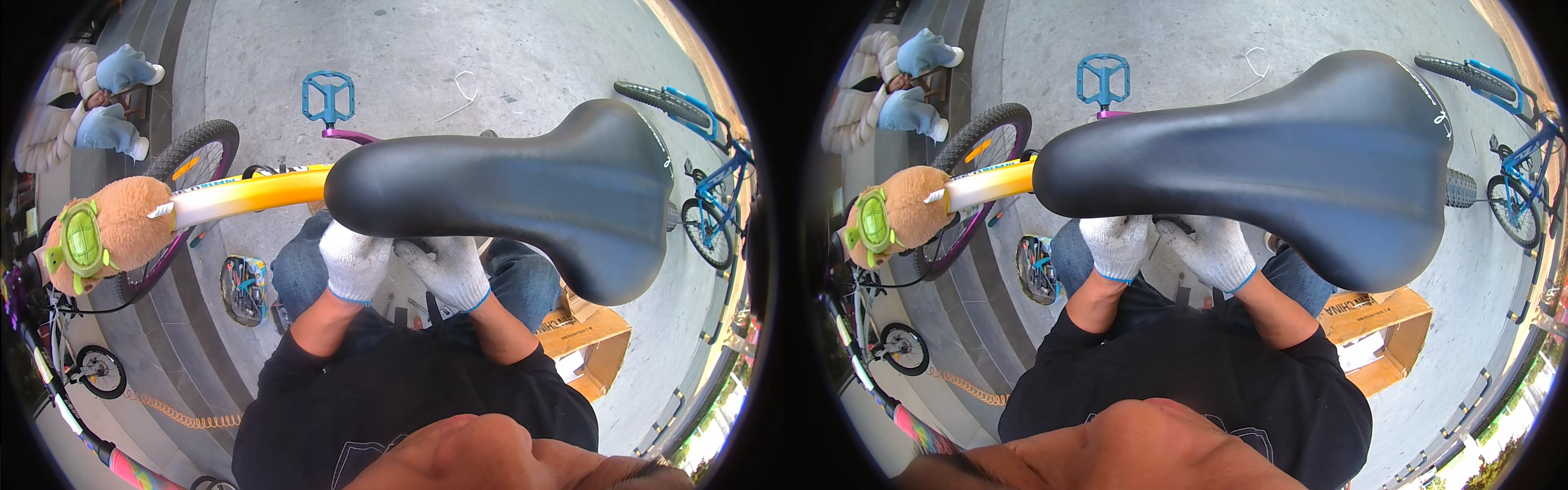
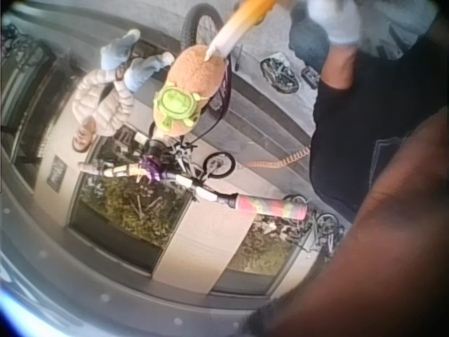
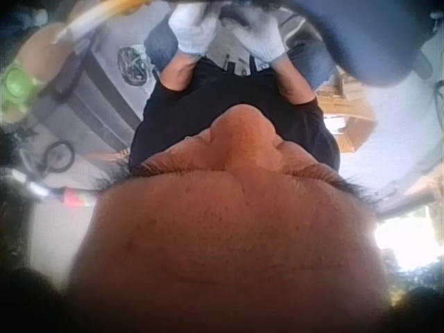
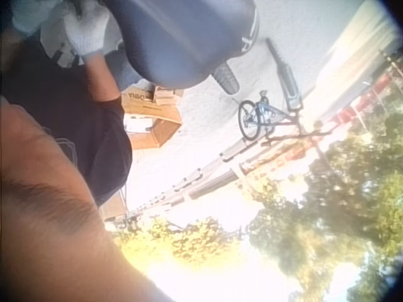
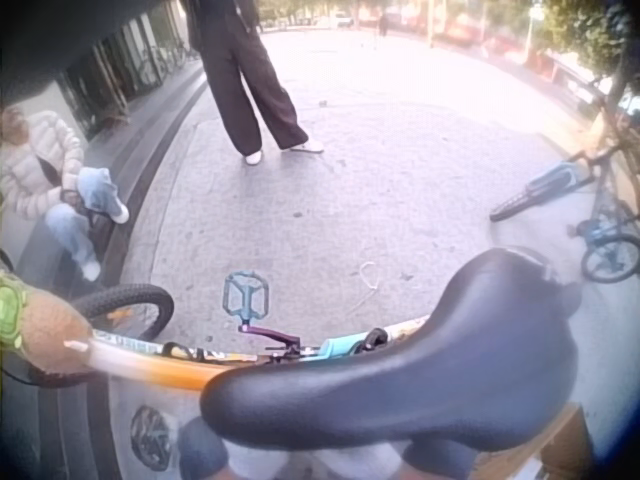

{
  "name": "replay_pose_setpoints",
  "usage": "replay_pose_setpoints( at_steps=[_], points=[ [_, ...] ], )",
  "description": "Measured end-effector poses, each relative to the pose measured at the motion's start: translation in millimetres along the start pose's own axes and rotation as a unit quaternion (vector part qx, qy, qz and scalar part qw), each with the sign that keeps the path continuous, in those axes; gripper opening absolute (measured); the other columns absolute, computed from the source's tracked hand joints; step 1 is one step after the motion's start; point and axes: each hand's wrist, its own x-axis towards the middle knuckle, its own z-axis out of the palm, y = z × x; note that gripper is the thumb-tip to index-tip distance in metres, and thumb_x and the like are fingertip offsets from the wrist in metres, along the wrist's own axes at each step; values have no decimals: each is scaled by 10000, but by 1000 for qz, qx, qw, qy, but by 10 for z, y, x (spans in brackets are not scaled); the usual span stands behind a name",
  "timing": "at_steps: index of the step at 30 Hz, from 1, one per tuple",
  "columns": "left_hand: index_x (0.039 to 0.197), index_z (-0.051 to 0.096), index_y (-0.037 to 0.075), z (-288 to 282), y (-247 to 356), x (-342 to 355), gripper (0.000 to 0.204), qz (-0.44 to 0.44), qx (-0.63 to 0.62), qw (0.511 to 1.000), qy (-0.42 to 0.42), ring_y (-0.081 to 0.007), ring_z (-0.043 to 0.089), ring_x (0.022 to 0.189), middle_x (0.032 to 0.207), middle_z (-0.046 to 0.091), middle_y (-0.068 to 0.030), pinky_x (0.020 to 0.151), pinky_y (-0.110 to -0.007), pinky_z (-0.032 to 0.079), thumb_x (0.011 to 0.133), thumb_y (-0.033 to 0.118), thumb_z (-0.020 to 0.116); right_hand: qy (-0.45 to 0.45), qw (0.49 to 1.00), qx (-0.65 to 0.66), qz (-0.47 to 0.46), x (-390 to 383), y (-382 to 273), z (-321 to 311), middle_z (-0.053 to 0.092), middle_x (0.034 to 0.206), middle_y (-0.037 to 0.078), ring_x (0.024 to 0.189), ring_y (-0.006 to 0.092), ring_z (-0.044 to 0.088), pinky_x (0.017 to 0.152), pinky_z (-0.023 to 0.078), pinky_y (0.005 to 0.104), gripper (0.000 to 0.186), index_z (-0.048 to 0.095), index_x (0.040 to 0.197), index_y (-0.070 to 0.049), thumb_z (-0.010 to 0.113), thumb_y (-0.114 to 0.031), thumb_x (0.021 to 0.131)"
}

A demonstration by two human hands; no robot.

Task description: The person sits on the floor and uses a wrench to tighten a bolt on the bicycle pedal. They then handle small hardware parts from a plastic bag and continue adjusting the pedal area.

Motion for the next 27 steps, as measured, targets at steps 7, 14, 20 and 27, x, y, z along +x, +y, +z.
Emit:
replay_pose_setpoints(
  at_steps=[7,14,20,27],
  points=[
    [1014,812,14,4,-19,-16,220,-3,-9,1000,0,-356,790,849,915,793,-162,807,-419,593,797,-2,844,-1,999,34,29,-8,5,2,753,1262,169,1139,359,728,1012,562,456,346,767,1276,-67,758,-253,984],
    [1016,812,14,1,-15,-11,217,-2,-12,1000,1,-352,788,833,908,791,-161,790,-412,592,803,-2,849,8,1000,11,1,14,-31,-17,756,1214,180,1139,320,738,978,581,437,360,742,1273,-8,783,-142,942],
    [1004,814,15,-6,-16,-13,204,-7,-15,1000,-3,-351,785,825,908,792,-159,789,-414,589,804,0,850,-3,997,67,45,-1,-62,-27,757,1221,176,1139,302,743,972,593,424,348,743,1276,-13,777,-146,956],
    [1001,814,10,1,12,32,191,2,-15,1000,5,-324,784,794,880,785,-159,764,-399,588,816,20,862,6,1000,17,5,1,-26,-18,765,1230,163,1151,321,746,960,605,421,332,767,1264,-34,770,-192,972]
  ],
)
